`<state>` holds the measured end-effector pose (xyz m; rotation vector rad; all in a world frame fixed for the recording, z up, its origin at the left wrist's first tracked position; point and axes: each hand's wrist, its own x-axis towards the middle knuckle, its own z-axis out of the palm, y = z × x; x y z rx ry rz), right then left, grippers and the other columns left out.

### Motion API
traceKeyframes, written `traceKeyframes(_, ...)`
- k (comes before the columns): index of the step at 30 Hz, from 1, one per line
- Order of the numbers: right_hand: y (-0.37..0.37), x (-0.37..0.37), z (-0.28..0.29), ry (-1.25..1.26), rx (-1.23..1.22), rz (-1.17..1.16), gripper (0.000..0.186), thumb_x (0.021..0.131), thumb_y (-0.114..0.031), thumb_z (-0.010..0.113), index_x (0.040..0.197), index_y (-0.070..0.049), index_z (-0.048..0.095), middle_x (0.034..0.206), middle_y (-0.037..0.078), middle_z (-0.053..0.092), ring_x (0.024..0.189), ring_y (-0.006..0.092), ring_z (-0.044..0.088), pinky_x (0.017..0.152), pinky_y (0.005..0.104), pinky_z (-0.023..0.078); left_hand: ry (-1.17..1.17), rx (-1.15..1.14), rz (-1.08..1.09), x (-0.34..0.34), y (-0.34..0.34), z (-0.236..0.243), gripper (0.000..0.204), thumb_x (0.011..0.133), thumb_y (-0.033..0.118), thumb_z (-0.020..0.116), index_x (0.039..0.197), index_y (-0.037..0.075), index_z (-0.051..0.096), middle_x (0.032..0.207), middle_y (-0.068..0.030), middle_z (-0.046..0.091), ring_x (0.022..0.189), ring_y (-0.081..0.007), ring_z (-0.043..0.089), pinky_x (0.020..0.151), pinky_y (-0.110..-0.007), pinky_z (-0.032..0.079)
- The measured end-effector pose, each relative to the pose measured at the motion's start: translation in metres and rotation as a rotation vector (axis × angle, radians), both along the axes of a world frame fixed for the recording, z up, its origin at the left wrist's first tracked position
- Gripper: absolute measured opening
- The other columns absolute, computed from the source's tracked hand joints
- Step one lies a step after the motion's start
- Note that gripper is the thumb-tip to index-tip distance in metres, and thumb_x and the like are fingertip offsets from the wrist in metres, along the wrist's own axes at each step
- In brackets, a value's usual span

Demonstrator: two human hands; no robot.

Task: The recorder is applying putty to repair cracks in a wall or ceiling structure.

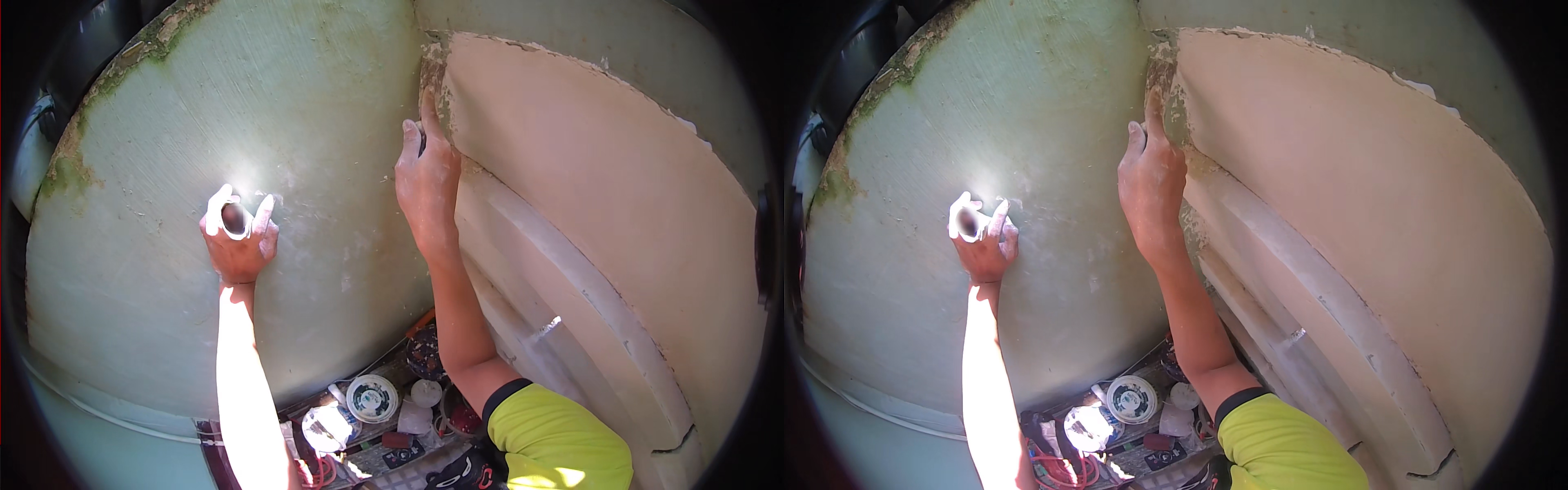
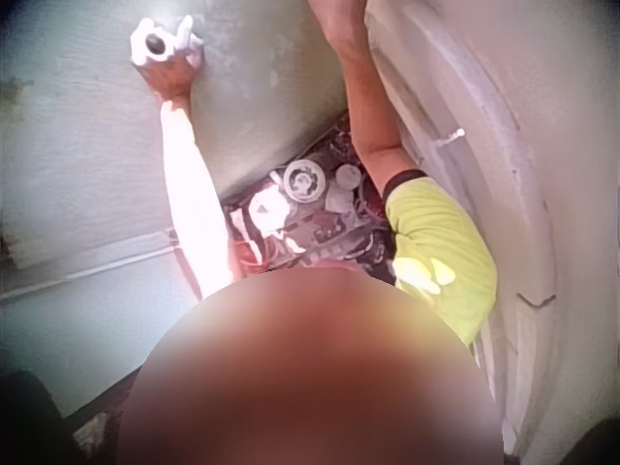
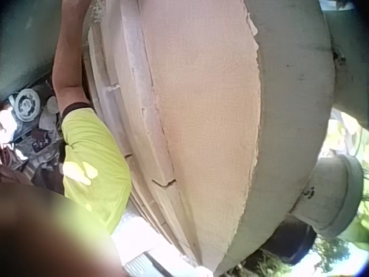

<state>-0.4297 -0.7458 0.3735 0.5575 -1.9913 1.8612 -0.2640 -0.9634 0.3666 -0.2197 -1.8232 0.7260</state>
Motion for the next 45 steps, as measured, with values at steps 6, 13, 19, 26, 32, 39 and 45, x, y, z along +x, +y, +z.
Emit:
traceKeyframes(6,0.017,0.005,-0.016,-0.093,0.168,0.115,0.049,0.102,-0.013,0.051,0.15,-0.01,0.041,0.077,0.02,0.057,0.067,0.0263,0.051,0.075,0.0358,0.049,-0.02,0.023,0.022,0.0,-0.006,-0.004,0.055,0.067,0.009,0.068,0.119,0.025,0.063,0.117,-0.0227,0.051,0.085,-0.0339,0.059,0.067,-0.044,0.051)
traceKeyframes(13,0.01,0.011,-0.041,-0.084,0.029,0.125,0.052,0.102,-0.015,0.051,0.152,-0.009,0.037,0.081,0.021,0.06,0.066,0.0264,0.05,0.072,0.0362,0.047,0.002,0.017,-0.004,-0.003,0.0,-0.003,0.057,0.064,0.008,0.072,0.117,0.027,0.064,0.12,-0.0199,0.05,0.08,-0.0322,0.06,0.063,-0.041,0.051)
traceKeyframes(19,0.007,0.016,-0.043,-0.166,-0.038,0.152,0.05,0.104,-0.016,0.047,0.152,-0.006,0.035,0.094,0.022,0.067,0.065,0.0224,0.052,0.075,0.0356,0.049,-0.001,0.001,0.029,-0.001,0.006,-0.001,0.056,0.065,0.01,0.071,0.118,0.026,0.063,0.118,-0.0198,0.051,0.083,-0.0333,0.06,0.065,-0.043,0.051)
traceKeyframes(26,-0.005,0.035,-0.051,-0.219,-0.144,0.237,0.052,0.104,-0.015,0.045,0.154,-0.007,0.031,0.091,0.019,0.062,0.06,0.0199,0.048,0.069,0.0369,0.047,-0.001,-0.002,0.065,-0.001,0.0,-0.004,0.055,0.066,0.011,0.071,0.119,0.025,0.061,0.115,-0.0197,0.052,0.086,-0.0348,0.06,0.067,-0.047,0.051)
traceKeyframes(32,-0.009,0.009,-0.051,-0.234,-0.206,0.21,0.054,0.104,-0.017,0.045,0.156,-0.012,0.029,0.069,0.01,0.048,0.05,0.0148,0.041,0.052,0.0343,0.043,0.016,-0.012,0.086,-0.001,-0.001,-0.001,0.054,0.068,0.013,0.071,0.119,0.023,0.06,0.113,-0.0196,0.053,0.089,-0.0361,0.059,0.069,-0.05,0.05)
traceKeyframes(39,-0.003,0.026,-0.053,-0.289,-0.094,0.302,0.055,0.104,-0.019,0.045,0.156,-0.02,0.029,0.062,0.005,0.046,0.045,0.0154,0.04,0.043,0.0344,0.044,0.045,-0.015,0.1,0.0,-0.005,-0.009,0.053,0.069,0.015,0.07,0.12,0.022,0.059,0.11,-0.0196,0.054,0.093,-0.0376,0.059,0.072,-0.054,0.05)
traceKeyframes(45,-0.008,0.02,-0.033,0.073,-0.053,0.073,0.052,0.103,-0.015,0.048,0.153,-0.012,0.035,0.071,0.021,0.056,0.056,0.029,0.049,0.066,0.0394,0.049,0.066,-0.058,0.116,0.001,0.002,-0.012,0.052,0.07,0.016,0.07,0.12,0.021,0.057,0.108,-0.0195,0.055,0.096,-0.0389,0.059,0.074,-0.057,0.049)
